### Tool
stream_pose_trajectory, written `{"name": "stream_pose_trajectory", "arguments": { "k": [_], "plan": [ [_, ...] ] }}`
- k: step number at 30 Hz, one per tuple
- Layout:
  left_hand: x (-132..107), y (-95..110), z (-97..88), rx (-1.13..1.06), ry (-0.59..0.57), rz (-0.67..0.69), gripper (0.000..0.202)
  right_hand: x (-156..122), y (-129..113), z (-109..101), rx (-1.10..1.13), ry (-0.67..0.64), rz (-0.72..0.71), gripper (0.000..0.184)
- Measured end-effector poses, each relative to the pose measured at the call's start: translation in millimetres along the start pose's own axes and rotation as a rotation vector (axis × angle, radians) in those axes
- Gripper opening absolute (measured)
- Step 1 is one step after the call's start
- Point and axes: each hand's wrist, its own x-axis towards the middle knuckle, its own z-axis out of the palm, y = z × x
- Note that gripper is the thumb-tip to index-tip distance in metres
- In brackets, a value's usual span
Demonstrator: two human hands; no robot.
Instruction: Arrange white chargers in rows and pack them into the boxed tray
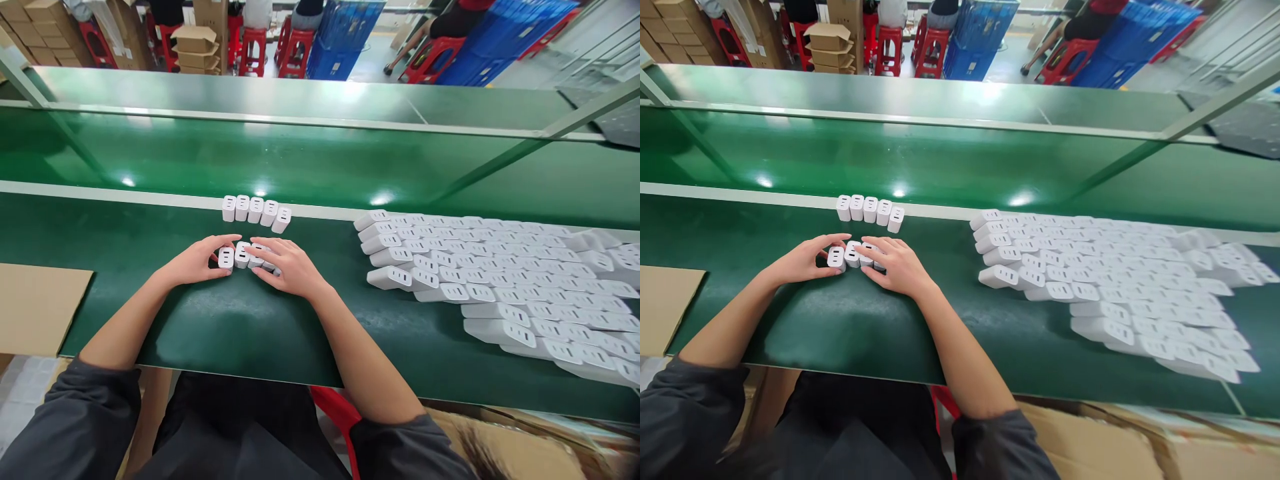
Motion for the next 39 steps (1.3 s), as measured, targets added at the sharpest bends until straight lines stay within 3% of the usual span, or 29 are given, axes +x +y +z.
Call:
{"name": "stream_pose_trajectory", "arguments": {
  "k": [6, 11, 17, 23, 27, 30, 34, 39],
  "plan": [
    [-2.0, 2.1, -6.2, 0.052, -0.091, 0.045, 0.069, 0.7, -8.4, -7.9, 0.034, 0.010, -0.090, 0.026],
    [-4.8, 7.8, -7.5, 0.053, -0.171, 0.042, 0.076, 2.7, -27.1, -2.7, -0.018, -0.023, -0.104, 0.029],
    [-7.4, 9.5, -6.3, 0.106, -0.183, 0.061, 0.079, 4.8, -38.6, 16.5, -0.166, 0.069, 0.075, 0.036],
    [-6.8, 17.3, 7.3, 0.255, -0.039, 0.056, 0.084, 6.6, -46.0, 21.8, -0.133, 0.157, 0.168, 0.045],
    [-4.4, 23.1, 19.1, 0.359, 0.072, 0.036, 0.076, 7.4, -46.7, 7.9, 0.063, 0.211, 0.217, 0.035],
    [-2.9, 25.8, 27.6, 0.441, 0.113, 0.070, 0.082, 2.5, -33.7, -16.2, 0.145, 0.162, 0.227, 0.024],
    [-1.7, 27.5, 37.8, 0.491, 0.172, 0.066, 0.073, -8.8, -10.2, -41.3, 0.128, -0.070, 0.164, 0.030],
    [-3.3, 28.3, 35.4, 0.441, 0.121, 0.125, 0.053, -8.0, -11.6, -33.6, 0.109, -0.095, 0.143, 0.030]
  ]
}}
